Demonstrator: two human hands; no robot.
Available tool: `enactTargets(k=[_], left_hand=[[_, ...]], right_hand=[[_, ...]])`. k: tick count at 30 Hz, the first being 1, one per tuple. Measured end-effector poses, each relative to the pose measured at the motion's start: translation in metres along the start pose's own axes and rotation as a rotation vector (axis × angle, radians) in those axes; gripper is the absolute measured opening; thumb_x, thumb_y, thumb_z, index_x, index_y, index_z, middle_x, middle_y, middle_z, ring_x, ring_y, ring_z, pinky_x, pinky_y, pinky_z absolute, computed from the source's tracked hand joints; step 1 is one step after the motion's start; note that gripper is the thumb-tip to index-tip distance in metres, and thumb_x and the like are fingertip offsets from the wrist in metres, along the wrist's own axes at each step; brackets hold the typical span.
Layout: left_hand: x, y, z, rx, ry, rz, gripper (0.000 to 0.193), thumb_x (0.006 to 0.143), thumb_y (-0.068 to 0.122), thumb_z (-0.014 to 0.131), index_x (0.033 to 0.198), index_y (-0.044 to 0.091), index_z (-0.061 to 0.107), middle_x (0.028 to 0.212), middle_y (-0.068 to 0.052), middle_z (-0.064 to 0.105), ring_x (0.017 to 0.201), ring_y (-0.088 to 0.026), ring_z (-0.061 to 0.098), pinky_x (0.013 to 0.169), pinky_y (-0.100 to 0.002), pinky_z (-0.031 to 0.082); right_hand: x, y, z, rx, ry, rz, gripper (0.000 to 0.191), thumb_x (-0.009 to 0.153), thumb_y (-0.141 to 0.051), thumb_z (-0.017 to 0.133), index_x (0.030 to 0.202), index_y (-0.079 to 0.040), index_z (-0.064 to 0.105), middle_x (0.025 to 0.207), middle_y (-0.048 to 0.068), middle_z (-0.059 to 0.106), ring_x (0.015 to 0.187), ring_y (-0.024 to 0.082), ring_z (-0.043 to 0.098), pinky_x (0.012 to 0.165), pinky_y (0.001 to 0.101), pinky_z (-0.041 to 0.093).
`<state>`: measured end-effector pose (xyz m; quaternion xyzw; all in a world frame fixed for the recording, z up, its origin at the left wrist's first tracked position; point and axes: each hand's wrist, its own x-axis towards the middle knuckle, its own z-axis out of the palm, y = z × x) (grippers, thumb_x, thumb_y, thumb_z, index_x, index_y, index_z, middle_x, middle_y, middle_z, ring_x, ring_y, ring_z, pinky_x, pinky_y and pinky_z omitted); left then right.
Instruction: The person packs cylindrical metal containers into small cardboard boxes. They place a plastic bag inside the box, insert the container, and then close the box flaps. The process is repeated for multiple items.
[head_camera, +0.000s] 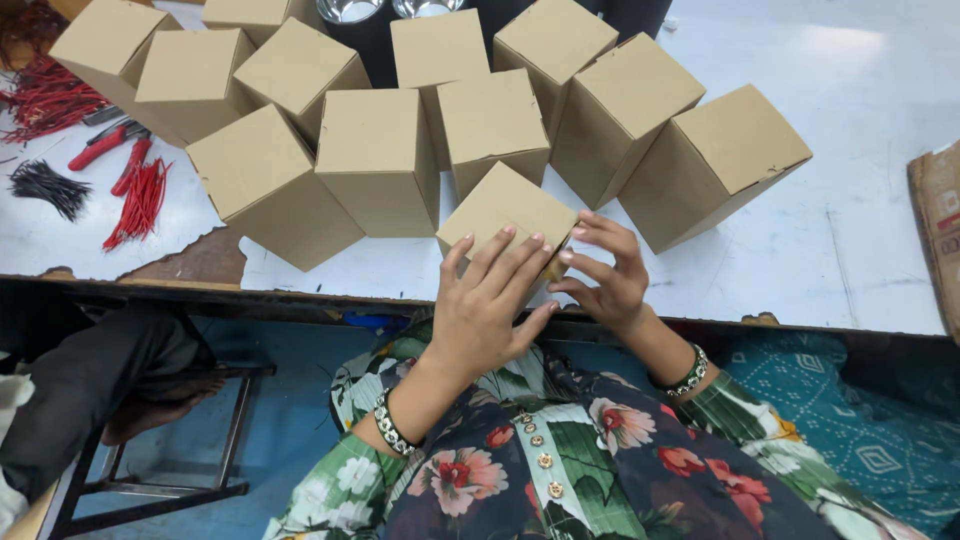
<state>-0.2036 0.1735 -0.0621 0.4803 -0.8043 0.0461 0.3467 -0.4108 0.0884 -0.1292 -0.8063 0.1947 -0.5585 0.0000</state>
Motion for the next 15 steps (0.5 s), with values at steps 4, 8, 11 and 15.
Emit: enactTargets(k=[4,8,11,15], left_hand=[[-0.003,-0.004,0.003,-0.018,0.014,0.002,0.063,0.091,0.041,0.072,0.145,0.013,0.056,0.151,-0.002,0.054,0.145,-0.023,0.044,0.122,-0.049,0.022],[-0.006,-0.005,0.008,-0.030,0.013,-0.018,0.065,0.091,0.040,0.073,0.148,0.013,0.054,0.152,0.000,0.052,0.146,-0.022,0.043,0.123,-0.048,0.020],[-0.007,-0.006,0.010,-0.018,0.014,-0.017,0.065,0.092,0.039,0.073,0.148,0.014,0.053,0.153,0.000,0.051,0.146,-0.021,0.042,0.124,-0.047,0.020],[-0.008,-0.007,0.012,-0.030,0.021,-0.010,0.068,0.091,0.040,0.074,0.149,0.013,0.052,0.154,-0.001,0.051,0.146,-0.022,0.042,0.124,-0.049,0.019]], right_hand=[[0.008,-0.003,-0.002,-0.002,-0.031,-0.021,0.037,0.083,-0.032,0.084,0.110,-0.010,0.073,0.119,0.011,0.067,0.121,0.034,0.065,0.099,0.0430,0.056],[0.011,-0.003,-0.003,0.027,-0.013,-0.037,0.034,0.083,-0.032,0.082,0.107,-0.010,0.073,0.120,0.011,0.068,0.121,0.034,0.065,0.099,0.0417,0.056],[0.010,0.002,-0.004,0.024,-0.025,-0.080,0.032,0.083,-0.032,0.082,0.105,-0.010,0.073,0.117,0.011,0.068,0.118,0.034,0.065,0.097,0.0415,0.056],[0.016,0.007,-0.005,-0.010,-0.058,-0.098,0.032,0.085,-0.036,0.082,0.106,-0.013,0.074,0.111,0.010,0.063,0.111,0.030,0.067,0.091,0.0394,0.055]])
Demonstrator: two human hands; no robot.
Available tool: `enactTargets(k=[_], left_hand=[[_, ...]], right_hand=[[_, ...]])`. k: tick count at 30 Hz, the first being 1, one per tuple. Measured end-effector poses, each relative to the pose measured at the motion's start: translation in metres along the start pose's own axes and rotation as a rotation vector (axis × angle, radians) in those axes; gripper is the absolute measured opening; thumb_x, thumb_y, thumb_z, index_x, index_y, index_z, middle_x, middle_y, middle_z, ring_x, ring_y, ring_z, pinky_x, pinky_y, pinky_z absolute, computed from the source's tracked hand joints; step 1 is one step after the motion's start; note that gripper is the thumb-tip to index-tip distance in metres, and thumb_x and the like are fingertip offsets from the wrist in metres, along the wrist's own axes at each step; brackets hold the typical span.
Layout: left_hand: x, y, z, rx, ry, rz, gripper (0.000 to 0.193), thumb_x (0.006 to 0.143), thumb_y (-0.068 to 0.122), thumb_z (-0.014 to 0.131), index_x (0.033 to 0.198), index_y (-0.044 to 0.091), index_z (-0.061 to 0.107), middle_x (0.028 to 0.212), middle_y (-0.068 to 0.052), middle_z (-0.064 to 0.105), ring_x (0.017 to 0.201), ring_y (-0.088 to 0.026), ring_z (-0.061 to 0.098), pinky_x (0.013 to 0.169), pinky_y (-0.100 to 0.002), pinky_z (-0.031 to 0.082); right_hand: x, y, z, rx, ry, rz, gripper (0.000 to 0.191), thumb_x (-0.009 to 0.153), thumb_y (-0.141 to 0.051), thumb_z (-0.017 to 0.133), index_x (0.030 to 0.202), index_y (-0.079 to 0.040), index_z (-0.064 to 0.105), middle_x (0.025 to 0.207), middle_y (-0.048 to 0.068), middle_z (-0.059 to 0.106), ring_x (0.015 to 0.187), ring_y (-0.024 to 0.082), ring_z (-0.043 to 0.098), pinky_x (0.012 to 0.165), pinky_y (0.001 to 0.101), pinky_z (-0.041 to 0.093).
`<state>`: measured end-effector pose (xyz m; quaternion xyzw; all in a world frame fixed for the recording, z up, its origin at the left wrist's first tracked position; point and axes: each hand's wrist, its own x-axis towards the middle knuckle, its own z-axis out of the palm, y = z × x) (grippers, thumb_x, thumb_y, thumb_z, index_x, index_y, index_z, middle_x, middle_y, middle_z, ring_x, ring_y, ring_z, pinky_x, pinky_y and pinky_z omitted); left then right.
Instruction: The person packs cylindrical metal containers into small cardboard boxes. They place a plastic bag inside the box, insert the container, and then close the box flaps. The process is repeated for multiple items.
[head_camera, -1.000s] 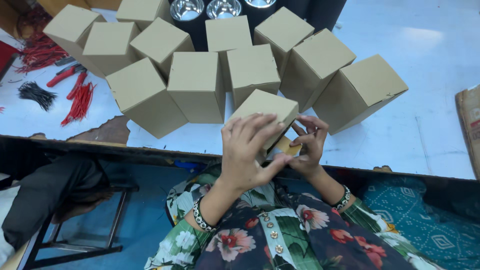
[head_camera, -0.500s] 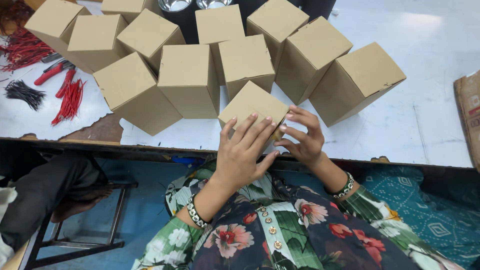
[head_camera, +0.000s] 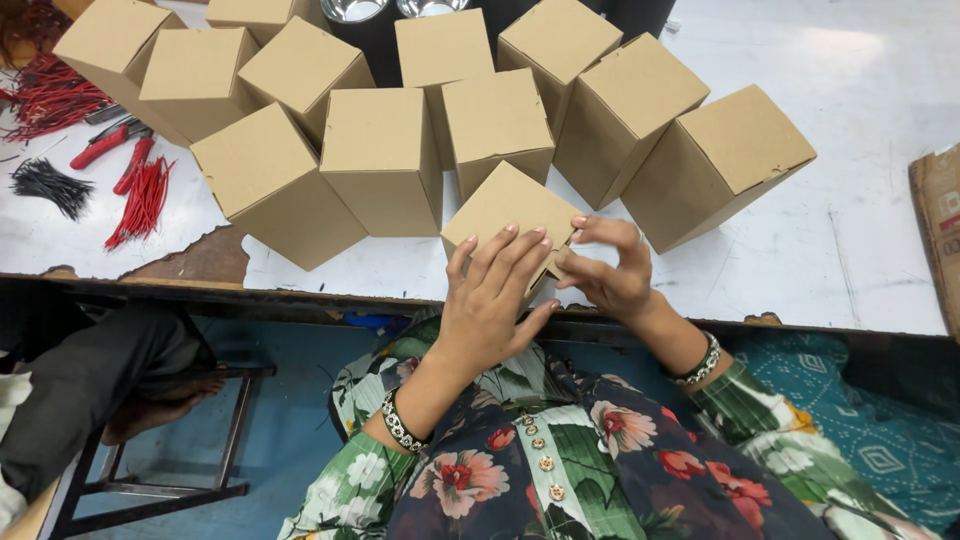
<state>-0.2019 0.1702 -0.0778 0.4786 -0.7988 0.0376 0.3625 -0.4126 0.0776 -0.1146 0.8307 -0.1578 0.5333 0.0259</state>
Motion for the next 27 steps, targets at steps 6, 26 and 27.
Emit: enactTargets(k=[6,26,27], left_hand=[[-0.002,0.000,-0.004,-0.076,-0.012,-0.003,0.068,0.087,0.043,0.077,0.140,0.007,0.053,0.145,-0.010,0.053,0.143,-0.030,0.042,0.119,-0.052,0.020],[-0.079,-0.058,-0.035,-1.213,0.392,-0.277,0.034,0.100,0.025,0.070,0.117,-0.003,0.060,0.108,-0.020,0.066,0.100,-0.028,0.068,0.097,-0.045,0.057],[-0.083,-0.061,-0.031,-1.241,0.368,-0.314,0.034,0.100,0.024,0.069,0.117,-0.004,0.060,0.106,-0.020,0.066,0.099,-0.028,0.068,0.097,-0.046,0.058]], right_hand=[[0.070,0.022,-0.020,0.094,-0.428,0.114,0.071,0.072,-0.052,0.090,0.125,-0.013,0.063,0.120,0.007,0.065,0.116,0.030,0.061,0.101,0.0442,0.042],[-0.003,-0.104,-0.164,0.141,-0.195,0.832,0.115,0.059,-0.027,0.090,0.158,-0.006,0.035,0.153,0.020,0.045,0.142,0.035,0.043,0.119,0.0467,0.032],[-0.019,-0.117,-0.182,0.237,-0.001,0.980,0.113,0.061,-0.018,0.087,0.161,-0.004,0.035,0.156,0.017,0.045,0.146,0.031,0.044,0.123,0.0432,0.033]])
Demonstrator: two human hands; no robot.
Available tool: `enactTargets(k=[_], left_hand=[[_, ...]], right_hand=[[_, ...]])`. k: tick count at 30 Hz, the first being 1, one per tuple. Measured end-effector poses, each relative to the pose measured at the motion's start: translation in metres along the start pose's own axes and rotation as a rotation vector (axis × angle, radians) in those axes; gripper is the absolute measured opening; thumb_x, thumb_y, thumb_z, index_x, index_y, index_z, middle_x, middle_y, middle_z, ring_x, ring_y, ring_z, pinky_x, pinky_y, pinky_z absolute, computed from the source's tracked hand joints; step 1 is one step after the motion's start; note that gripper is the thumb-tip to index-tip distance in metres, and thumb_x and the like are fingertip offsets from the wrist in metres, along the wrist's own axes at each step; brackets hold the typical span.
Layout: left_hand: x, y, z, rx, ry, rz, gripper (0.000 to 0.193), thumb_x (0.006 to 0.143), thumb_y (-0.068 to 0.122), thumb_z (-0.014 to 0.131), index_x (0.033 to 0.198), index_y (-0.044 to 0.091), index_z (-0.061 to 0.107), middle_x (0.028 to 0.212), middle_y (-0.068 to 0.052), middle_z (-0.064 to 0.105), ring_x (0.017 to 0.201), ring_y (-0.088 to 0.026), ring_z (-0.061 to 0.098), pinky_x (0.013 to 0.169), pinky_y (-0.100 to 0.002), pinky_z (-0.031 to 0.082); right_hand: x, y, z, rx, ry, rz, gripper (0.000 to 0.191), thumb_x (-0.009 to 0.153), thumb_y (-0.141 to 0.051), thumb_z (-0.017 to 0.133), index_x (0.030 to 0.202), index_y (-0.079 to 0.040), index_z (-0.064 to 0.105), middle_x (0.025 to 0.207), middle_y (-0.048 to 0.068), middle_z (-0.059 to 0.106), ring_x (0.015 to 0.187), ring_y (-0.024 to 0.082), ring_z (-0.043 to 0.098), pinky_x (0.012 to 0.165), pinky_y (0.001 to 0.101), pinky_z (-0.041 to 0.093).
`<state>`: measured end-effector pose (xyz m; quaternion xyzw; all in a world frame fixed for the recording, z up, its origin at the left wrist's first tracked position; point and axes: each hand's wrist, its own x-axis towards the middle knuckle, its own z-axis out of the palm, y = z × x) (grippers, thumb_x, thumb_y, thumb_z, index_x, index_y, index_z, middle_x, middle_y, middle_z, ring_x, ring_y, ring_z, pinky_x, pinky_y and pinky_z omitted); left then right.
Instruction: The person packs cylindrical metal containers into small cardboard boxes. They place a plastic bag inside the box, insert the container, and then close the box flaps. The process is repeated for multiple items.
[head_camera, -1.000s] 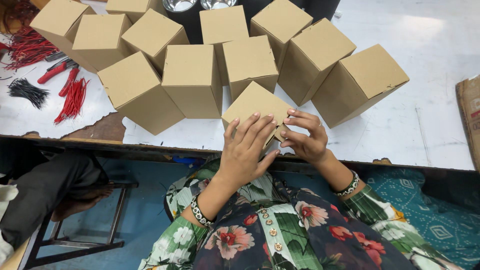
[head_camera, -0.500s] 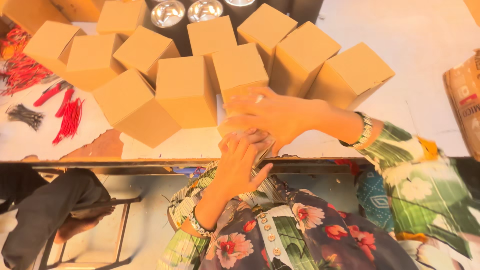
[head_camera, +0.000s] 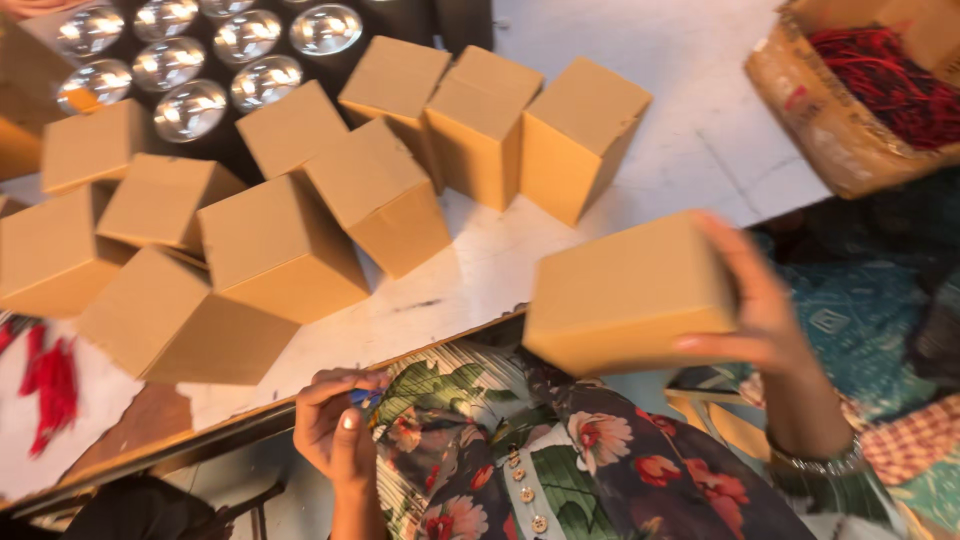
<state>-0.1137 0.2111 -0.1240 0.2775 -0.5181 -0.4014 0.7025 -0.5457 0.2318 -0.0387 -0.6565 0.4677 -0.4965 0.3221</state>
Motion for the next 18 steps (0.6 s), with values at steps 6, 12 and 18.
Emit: enactTargets(k=[6,12,18], left_hand=[[-0.010,-0.023,0.003,0.025,-0.039,-0.178,0.028,0.095,0.014,0.064,0.116,-0.004,0.061,0.103,-0.017,0.069,0.095,-0.025,0.069,0.091,-0.038,0.058],[-0.019,-0.021,0.010,0.551,-0.273,-0.127,0.031,0.087,0.002,0.074,0.117,0.000,0.067,0.098,-0.011,0.077,0.092,-0.019,0.073,0.086,-0.033,0.057],[-0.044,-0.020,-0.018,0.606,-0.051,-0.398,0.034,0.087,0.006,0.071,0.120,0.000,0.064,0.098,-0.010,0.077,0.084,-0.015,0.074,0.076,-0.031,0.060]], right_hand=[[-0.059,0.074,-0.031,0.190,0.780,-0.088,0.108,0.086,-0.001,0.086,0.169,-0.006,0.016,0.147,0.010,0.041,0.136,0.025,0.046,0.123,0.0413,0.040],[0.009,0.197,-0.013,-0.541,0.996,-0.141,0.112,0.087,-0.013,0.101,0.163,-0.018,0.019,0.156,0.012,0.025,0.149,0.028,0.031,0.131,0.0465,0.032],[0.076,0.228,-0.032,-0.788,0.727,0.231,0.117,0.072,-0.032,0.103,0.158,-0.018,0.026,0.149,0.023,0.026,0.141,0.045,0.032,0.111,0.0576,0.033]])
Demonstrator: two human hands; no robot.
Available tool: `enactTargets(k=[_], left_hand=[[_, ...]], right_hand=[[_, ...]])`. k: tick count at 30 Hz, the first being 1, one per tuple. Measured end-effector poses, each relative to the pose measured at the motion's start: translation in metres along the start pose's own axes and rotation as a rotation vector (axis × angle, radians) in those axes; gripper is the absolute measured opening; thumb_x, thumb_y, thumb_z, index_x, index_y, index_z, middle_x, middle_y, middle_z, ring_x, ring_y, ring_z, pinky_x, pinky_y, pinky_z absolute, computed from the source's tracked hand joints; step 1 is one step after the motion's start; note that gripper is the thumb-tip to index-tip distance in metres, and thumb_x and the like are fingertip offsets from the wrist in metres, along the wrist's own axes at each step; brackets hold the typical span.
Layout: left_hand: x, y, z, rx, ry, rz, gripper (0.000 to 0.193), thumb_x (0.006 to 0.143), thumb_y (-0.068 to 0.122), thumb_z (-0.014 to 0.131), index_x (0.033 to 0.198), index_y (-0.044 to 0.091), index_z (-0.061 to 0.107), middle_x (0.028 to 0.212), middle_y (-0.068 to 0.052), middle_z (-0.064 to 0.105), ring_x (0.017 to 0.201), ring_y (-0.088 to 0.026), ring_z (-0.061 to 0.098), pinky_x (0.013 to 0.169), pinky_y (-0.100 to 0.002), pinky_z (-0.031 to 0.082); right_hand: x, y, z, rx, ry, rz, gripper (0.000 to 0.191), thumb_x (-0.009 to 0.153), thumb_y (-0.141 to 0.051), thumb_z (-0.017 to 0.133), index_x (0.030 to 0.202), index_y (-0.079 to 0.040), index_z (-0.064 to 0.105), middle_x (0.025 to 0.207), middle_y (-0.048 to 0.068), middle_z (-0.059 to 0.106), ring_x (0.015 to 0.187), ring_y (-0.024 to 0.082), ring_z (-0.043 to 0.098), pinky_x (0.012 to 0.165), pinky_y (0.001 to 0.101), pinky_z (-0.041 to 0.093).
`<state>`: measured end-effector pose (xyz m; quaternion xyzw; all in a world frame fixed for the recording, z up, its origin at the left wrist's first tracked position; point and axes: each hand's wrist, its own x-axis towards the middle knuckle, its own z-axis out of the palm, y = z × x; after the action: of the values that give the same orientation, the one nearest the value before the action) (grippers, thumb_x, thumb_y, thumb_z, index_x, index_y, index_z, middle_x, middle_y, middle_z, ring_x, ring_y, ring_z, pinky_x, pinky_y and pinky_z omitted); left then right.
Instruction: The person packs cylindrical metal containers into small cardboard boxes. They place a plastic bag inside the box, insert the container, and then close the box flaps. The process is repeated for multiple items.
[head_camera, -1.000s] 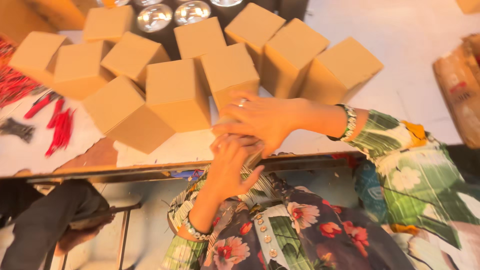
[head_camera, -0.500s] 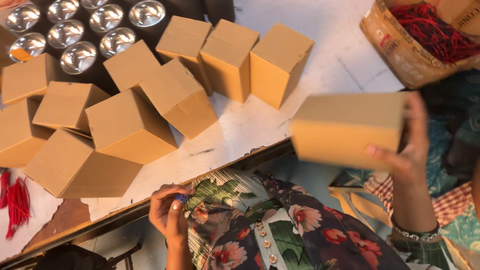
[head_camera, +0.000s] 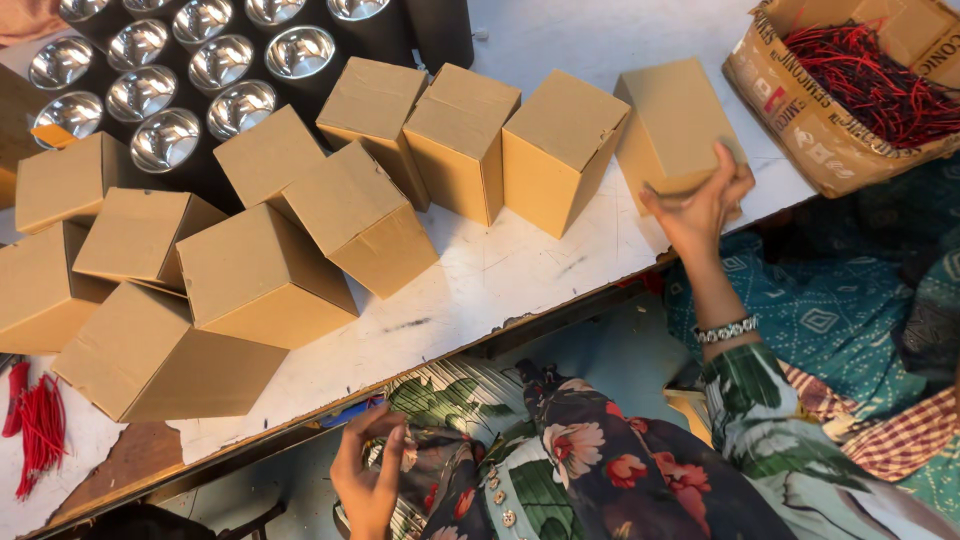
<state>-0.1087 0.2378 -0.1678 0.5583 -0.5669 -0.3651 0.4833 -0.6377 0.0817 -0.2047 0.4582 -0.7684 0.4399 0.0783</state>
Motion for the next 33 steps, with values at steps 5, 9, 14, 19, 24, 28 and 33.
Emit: enactTargets(k=[5,9,14,19,24,28,33], left_hand=[[-0.008,-0.020,0.001,0.046,0.071,-0.015,0.035,0.089,0.006,0.071,0.122,-0.001,0.063,0.097,-0.011,0.077,0.085,-0.014,0.074,0.083,-0.030,0.056],[0.006,-0.010,0.012,0.096,0.028,-0.159,0.033,0.087,0.008,0.071,0.119,0.002,0.066,0.094,-0.010,0.080,0.072,-0.015,0.074,0.073,-0.030,0.058],[0.034,0.022,0.024,0.307,-0.033,0.098,0.029,0.085,0.011,0.073,0.113,0.005,0.070,0.094,-0.008,0.080,0.080,-0.017,0.076,0.074,-0.032,0.057],[0.037,0.032,0.031,0.308,-0.015,0.064,0.030,0.086,0.015,0.073,0.115,0.007,0.070,0.094,-0.006,0.079,0.080,-0.015,0.076,0.069,-0.032,0.058],[0.021,0.021,0.036,0.271,0.045,0.046,0.028,0.090,0.015,0.074,0.116,0.009,0.069,0.094,-0.004,0.081,0.072,-0.014,0.073,0.071,-0.030,0.057],[0.013,0.018,0.027,0.281,-0.029,-0.194,0.034,0.086,0.016,0.072,0.119,0.011,0.069,0.093,-0.002,0.081,0.075,-0.012,0.076,0.059,-0.031,0.053],[0.016,0.021,0.016,0.341,-0.001,-0.003,0.030,0.088,0.017,0.073,0.116,0.009,0.070,0.094,-0.003,0.080,0.076,-0.013,0.075,0.069,-0.030,0.057]], right_hand=[[0.021,-0.018,0.004,0.059,-0.065,-0.097,0.112,0.079,-0.033,0.101,0.162,-0.019,0.027,0.148,0.025,0.026,0.142,0.046,0.034,0.116,0.0580,0.035],[0.042,-0.014,0.021,0.060,-0.133,-0.069,0.113,0.080,-0.032,0.100,0.164,-0.020,0.026,0.151,0.027,0.025,0.143,0.047,0.036,0.117,0.0595,0.032],[0.122,-0.033,0.074,-0.129,-0.254,0.046,0.126,0.078,-0.029,0.096,0.172,-0.025,0.013,0.159,0.042,0.004,0.146,0.058,0.025,0.115,0.0634,0.031],[0.176,-0.079,0.062,0.162,-0.036,-0.300,0.116,0.089,-0.054,0.092,0.169,-0.018,0.017,0.162,0.034,0.011,0.150,0.051,0.024,0.116,0.0589,0.035],[0.064,-0.108,-0.009,0.420,-0.124,-0.482,0.100,0.091,-0.064,0.079,0.165,-0.015,0.033,0.168,0.021,0.026,0.159,0.036,0.027,0.122,0.0550,0.039],[0.016,-0.131,-0.008,0.453,-0.258,-0.437,0.114,0.074,-0.049,0.089,0.162,-0.011,0.028,0.155,0.022,0.031,0.150,0.037,0.033,0.116,0.0565,0.038],[0.016,-0.140,-0.015,0.534,-0.307,-0.440,0.105,0.074,-0.032,0.092,0.159,-0.016,0.034,0.149,0.014,0.037,0.144,0.033,0.043,0.116,0.0478,0.047]])
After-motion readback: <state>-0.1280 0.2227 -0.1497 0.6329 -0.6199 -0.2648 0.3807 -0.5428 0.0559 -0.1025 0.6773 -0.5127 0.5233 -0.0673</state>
